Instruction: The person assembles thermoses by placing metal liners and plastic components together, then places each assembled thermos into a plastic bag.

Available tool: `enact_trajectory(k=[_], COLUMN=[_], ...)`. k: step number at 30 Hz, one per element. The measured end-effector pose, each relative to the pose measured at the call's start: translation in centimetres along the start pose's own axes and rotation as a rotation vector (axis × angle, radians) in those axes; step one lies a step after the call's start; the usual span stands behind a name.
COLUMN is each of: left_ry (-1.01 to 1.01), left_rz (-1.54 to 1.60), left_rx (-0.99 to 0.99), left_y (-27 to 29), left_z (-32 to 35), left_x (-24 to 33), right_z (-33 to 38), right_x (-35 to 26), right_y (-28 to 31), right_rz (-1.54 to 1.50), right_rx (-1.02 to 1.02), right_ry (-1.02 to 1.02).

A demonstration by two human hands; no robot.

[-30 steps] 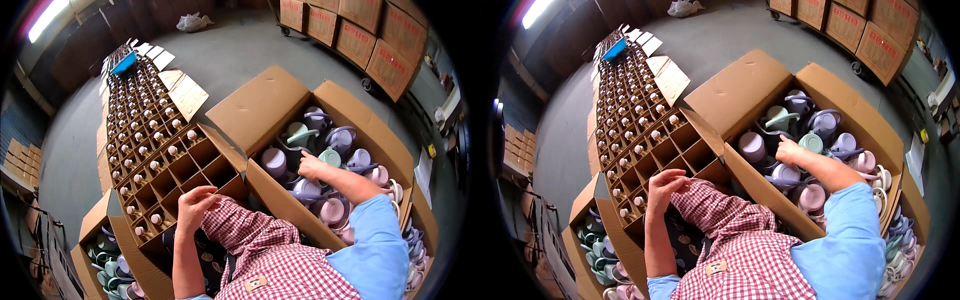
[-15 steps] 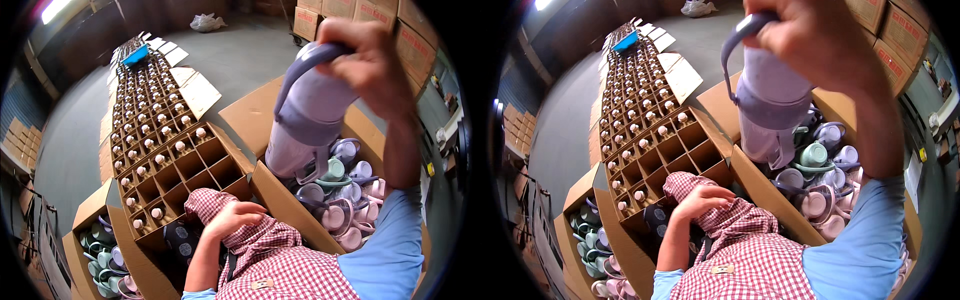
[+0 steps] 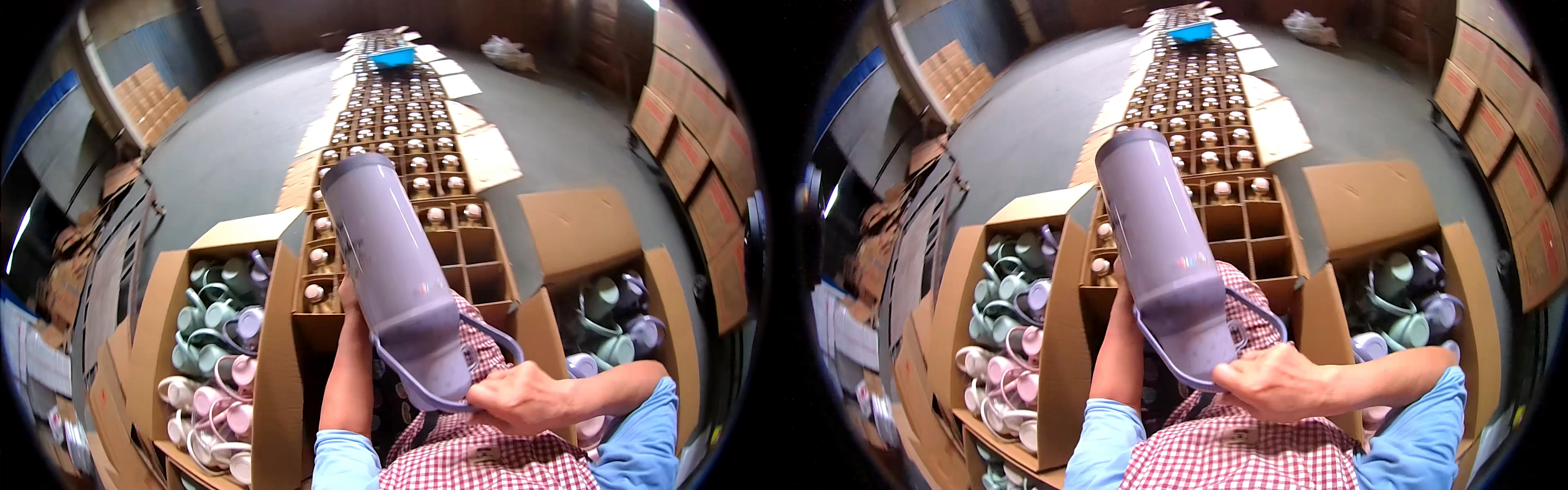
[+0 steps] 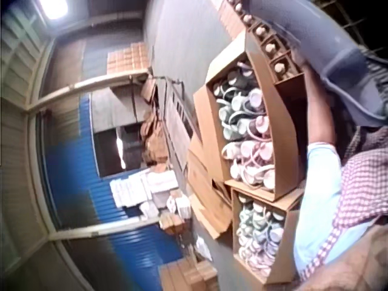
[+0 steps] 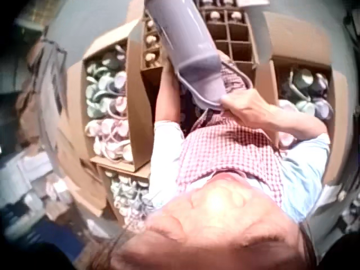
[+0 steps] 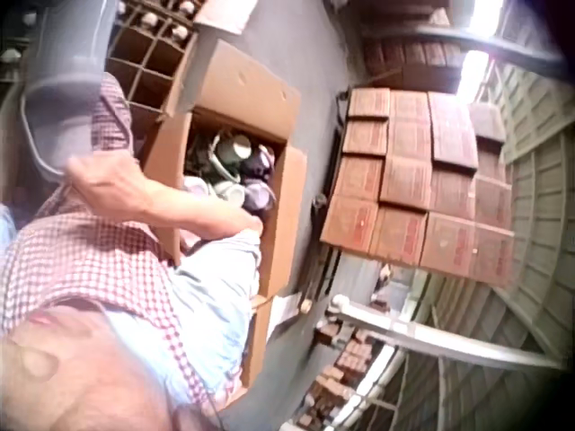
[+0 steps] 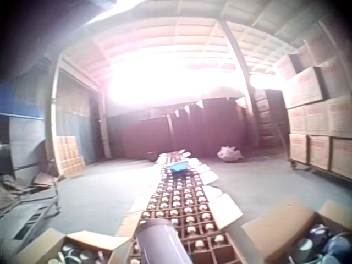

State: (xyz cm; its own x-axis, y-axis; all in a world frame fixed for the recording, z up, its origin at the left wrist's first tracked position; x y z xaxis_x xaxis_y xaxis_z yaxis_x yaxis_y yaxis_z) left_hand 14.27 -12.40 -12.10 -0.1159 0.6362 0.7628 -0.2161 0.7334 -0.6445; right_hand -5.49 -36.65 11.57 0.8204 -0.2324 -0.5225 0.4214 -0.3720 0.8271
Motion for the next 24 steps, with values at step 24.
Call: enact_trajectory(k=[24], left_ry=[-0.465], left_rz=[-0.081], left_rx=[-0.565], left_y=[-5.3], left_z=[6.5], left_x=[18.3], right_z=[-22.9], right_x=[11.8], right_y=[1.7], right_rz=[-0.301], right_rx=[0.126], right_ry=[0.237])
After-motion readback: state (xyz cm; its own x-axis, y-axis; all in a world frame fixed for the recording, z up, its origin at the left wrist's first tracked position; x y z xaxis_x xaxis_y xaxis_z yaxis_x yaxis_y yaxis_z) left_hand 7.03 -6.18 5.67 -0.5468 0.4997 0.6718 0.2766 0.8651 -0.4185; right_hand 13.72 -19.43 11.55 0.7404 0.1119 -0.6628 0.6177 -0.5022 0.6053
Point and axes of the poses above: each hand's wrist, its own z-axis away from the middle knuckle, its own y-axis out of the back of the hand, x = y × z, the point moved 8 cm from there along -z, towards the middle knuckle, and after that the axes turned 1 degree about -y, right-handed, at the moved point
